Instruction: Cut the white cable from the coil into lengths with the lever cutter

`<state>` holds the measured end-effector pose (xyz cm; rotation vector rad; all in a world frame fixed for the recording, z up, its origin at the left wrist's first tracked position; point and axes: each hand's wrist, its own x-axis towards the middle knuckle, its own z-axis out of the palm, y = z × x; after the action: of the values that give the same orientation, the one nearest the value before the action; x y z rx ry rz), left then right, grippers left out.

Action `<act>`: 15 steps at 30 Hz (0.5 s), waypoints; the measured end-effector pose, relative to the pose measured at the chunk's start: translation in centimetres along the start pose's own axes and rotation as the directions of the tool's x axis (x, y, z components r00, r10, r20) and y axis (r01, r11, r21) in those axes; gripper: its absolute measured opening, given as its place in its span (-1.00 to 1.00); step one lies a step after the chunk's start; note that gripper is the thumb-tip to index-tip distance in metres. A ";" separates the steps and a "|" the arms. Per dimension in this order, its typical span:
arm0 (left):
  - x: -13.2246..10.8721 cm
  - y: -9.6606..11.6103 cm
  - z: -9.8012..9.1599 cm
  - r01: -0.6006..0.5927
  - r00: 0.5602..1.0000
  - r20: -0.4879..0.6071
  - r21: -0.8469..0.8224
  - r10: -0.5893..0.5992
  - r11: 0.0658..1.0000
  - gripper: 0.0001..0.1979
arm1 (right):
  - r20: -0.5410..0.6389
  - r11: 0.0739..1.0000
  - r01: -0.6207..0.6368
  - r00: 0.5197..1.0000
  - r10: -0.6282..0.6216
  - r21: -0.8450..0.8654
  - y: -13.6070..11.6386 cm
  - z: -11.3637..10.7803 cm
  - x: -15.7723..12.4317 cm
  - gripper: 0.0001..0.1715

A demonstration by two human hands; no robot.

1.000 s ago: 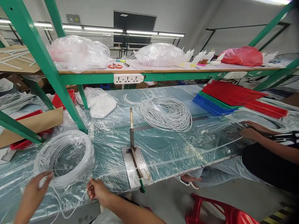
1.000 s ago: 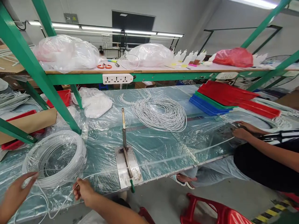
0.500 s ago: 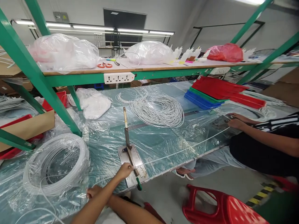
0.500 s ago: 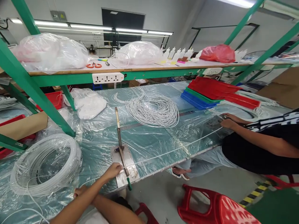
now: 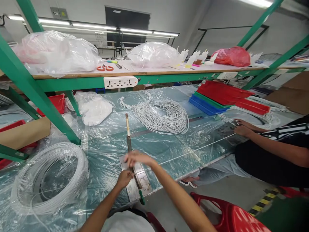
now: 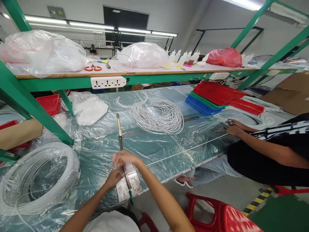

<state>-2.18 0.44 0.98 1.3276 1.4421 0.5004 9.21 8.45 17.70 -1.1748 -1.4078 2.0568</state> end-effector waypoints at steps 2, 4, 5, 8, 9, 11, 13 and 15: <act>-0.2 0.3 -0.1 -0.007 1.000 -0.016 0.053 0.008 0.999 -0.78 | -0.162 0.999 0.049 0.985 -0.049 -0.008 -3.4 -3.3 3.2 -0.73; -0.4 0.7 -0.1 -0.013 0.999 -0.033 0.080 0.015 0.997 -0.83 | -0.296 0.997 0.072 0.952 -0.072 -0.011 -6.0 -5.4 6.7 -0.65; -0.5 0.9 -0.1 -0.014 0.999 -0.041 0.084 0.018 0.996 -0.85 | -0.329 0.998 0.066 0.942 -0.067 -0.013 -7.0 -6.0 8.3 -0.61; -0.2 1.1 0.0 -0.002 0.999 -0.050 0.063 0.006 0.998 -0.85 | -0.334 1.000 0.015 0.942 -0.020 -0.018 -8.5 -6.7 12.1 -0.44; 0.1 1.1 0.1 0.009 0.999 -0.046 0.044 -0.007 0.999 -0.84 | -0.325 1.000 -0.005 0.946 -0.002 -0.020 -8.7 -6.7 12.8 -0.38; 0.6 0.9 0.3 0.041 0.999 -0.036 -0.006 -0.041 0.999 -0.84 | -0.315 0.999 -0.040 0.949 0.030 -0.023 -8.8 -6.5 13.6 -0.28; 1.2 0.5 0.6 0.072 0.997 -0.030 -0.056 -0.074 0.996 -0.83 | -0.315 0.998 -0.059 0.948 0.049 -0.023 -8.9 -6.3 13.5 -0.24; 1.6 0.0 0.9 0.089 0.995 -0.031 -0.098 -0.092 0.991 -0.77 | -0.312 0.998 -0.064 0.948 0.055 -0.018 -9.0 -6.3 12.6 -0.22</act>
<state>-1.08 1.61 0.02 1.1771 1.4819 0.5293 5.79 24.78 19.55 -1.4948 -1.2643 1.7948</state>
